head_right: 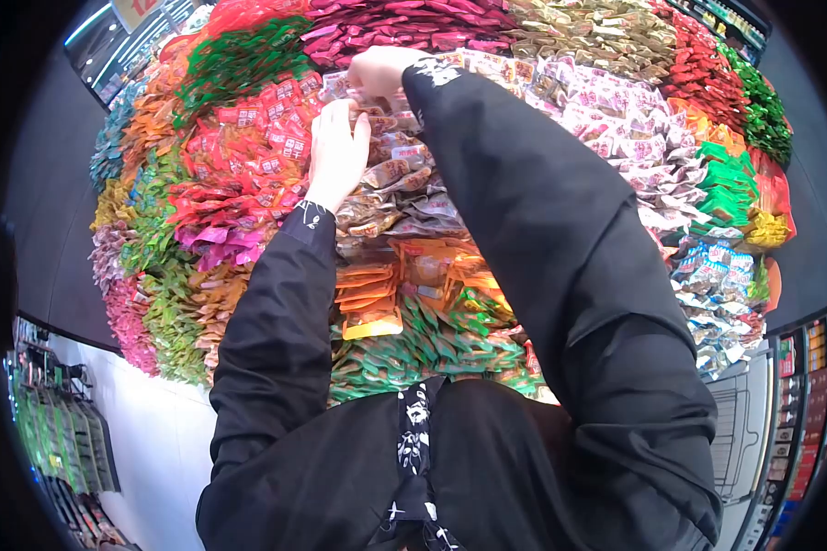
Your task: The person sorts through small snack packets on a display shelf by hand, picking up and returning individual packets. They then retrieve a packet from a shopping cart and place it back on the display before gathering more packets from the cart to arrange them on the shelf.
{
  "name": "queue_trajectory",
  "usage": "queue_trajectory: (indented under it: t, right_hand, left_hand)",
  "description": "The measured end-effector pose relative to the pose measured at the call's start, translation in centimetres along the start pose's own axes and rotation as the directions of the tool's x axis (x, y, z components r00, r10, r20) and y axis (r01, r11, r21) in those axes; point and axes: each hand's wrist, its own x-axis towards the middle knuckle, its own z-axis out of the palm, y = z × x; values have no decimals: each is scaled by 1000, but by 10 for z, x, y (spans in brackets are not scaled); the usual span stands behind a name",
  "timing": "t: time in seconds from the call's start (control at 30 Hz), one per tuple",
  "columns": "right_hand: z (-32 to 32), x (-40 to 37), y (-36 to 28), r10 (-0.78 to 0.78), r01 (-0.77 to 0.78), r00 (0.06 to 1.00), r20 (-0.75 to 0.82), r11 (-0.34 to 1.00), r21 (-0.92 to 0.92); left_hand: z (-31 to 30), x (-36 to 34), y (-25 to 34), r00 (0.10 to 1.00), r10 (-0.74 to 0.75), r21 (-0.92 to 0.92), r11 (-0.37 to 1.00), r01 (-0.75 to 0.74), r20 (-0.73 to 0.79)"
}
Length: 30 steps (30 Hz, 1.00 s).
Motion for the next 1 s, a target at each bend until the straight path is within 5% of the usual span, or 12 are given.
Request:
queue_trajectory:
  t: [0.23,0.3,0.5,0.63,0.9,1.0]
  right_hand:
    - [10,-4,7,90,-95,994,-61,991,-90]
    - [17,-9,1,111,-134,963,-245,988,-78]
    - [20,-8,-10,206,-224,958,-197,972,-71]
    - [2,-21,-16,149,-159,984,-94,980,-119]
    - [-50,-125,15,-1,11,918,-397,1000,23]
    - [-57,-178,36,20,-7,961,-275,999,50]
  left_hand:
    - [2,3,-6,1000,-7,4,1000,7,26]
    - [5,4,-8,999,-11,33,999,9,46]
    - [13,3,-18,998,40,88,995,-44,53]
    - [13,6,-24,993,45,0,999,-45,108]
    - [13,7,-24,985,0,-3,1000,0,170]
    - [14,7,-25,981,-1,7,1000,0,195]
